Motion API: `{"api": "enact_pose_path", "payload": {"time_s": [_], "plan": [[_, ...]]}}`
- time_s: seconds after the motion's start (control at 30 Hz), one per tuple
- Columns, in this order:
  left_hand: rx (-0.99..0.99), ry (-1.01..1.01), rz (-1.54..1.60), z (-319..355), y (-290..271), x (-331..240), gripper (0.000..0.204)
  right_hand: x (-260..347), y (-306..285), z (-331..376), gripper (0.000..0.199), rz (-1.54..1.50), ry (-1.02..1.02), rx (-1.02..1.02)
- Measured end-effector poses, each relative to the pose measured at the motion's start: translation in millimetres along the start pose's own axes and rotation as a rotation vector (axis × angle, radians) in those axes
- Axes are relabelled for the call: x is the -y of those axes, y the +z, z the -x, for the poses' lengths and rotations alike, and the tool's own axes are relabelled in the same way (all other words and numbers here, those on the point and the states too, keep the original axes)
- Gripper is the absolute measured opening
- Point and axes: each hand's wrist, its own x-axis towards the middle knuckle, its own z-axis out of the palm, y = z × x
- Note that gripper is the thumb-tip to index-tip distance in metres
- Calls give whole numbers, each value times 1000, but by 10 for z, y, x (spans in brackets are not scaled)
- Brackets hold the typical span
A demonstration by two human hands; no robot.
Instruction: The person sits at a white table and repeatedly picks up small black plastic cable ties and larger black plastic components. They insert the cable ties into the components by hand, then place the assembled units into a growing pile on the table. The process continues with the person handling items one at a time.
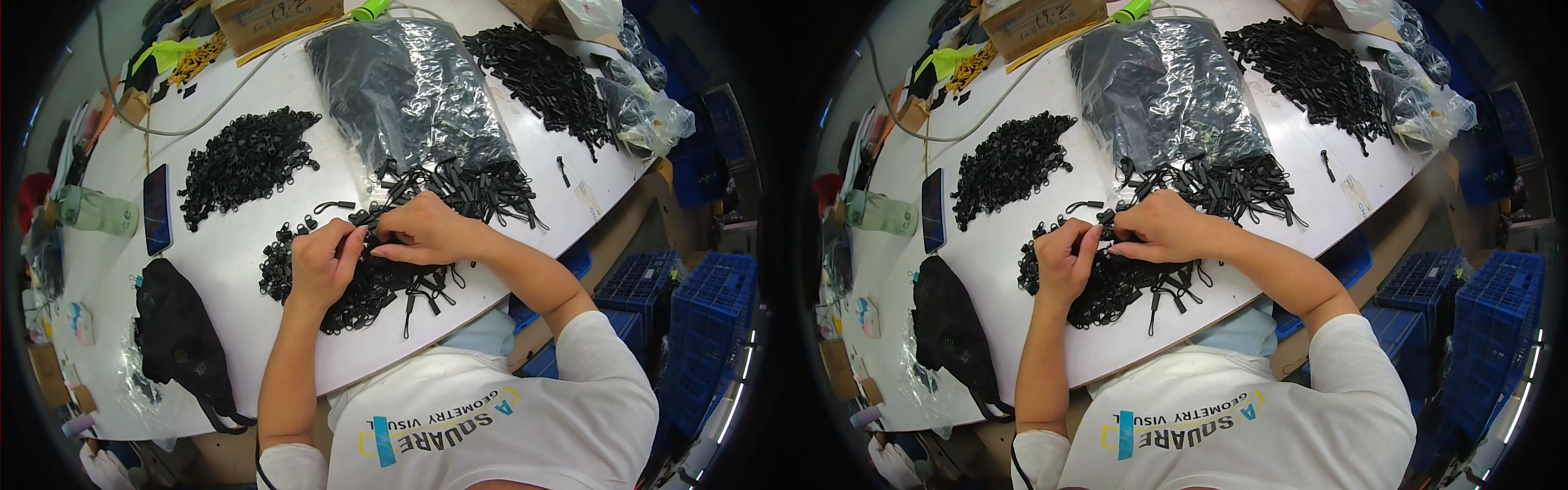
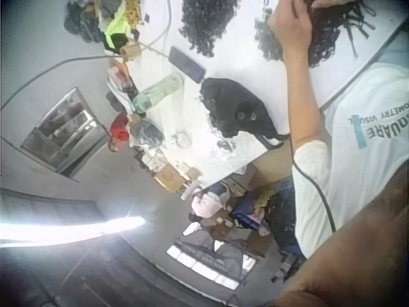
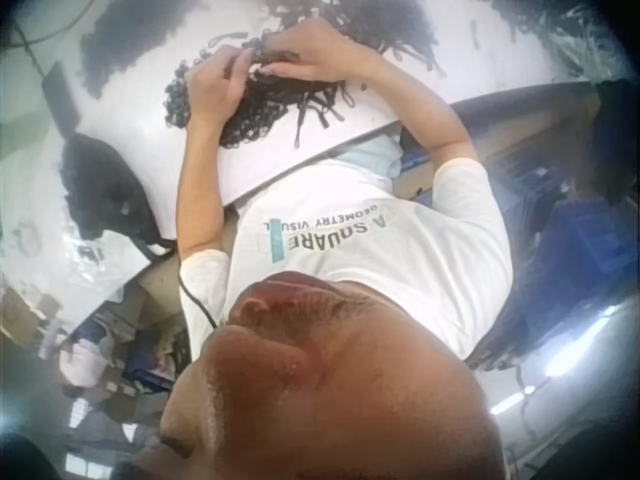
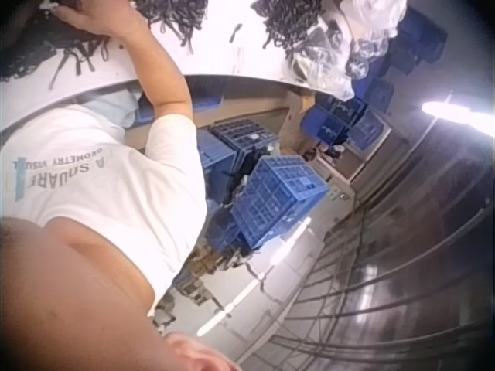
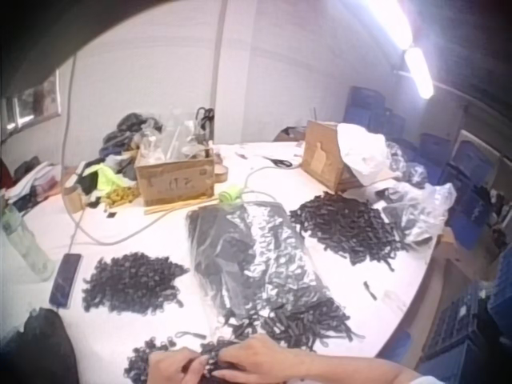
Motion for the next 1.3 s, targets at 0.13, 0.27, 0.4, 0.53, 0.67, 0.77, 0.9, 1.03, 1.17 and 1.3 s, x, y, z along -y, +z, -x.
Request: {"api": "enact_pose_path", "payload": {"time_s": [0.13,0.27,0.4,0.53,0.67,0.77,0.9,1.03,1.17,1.3], "plan": [[-14,10,10,1,-4,-6,12,9,-2,-2,21,21,-3,14],[-19,14,20,2,0,1,12,-5,28,0,21,42,-28,-23],[-49,-3,70,9,1,-5,11,41,6,-9,23,43,20,-41],[-62,-34,130,22,-2,-18,11,90,-15,-24,22,42,43,-70],[-85,-52,166,36,16,-14,19,-11,74,7,20,69,-57,-97],[-116,-66,156,35,-5,2,15,37,25,12,17,-8,4,-79],[-120,-59,142,28,-9,25,17,61,-13,-3,21,-56,27,-26],[-100,-78,137,25,-17,16,17,33,4,6,26,-33,-30,-20],[-89,-90,140,22,-17,15,17,33,3,8,28,-25,-37,-11],[-88,-83,139,20,-13,13,16,45,-12,1,28,-52,-52,-16]]}}
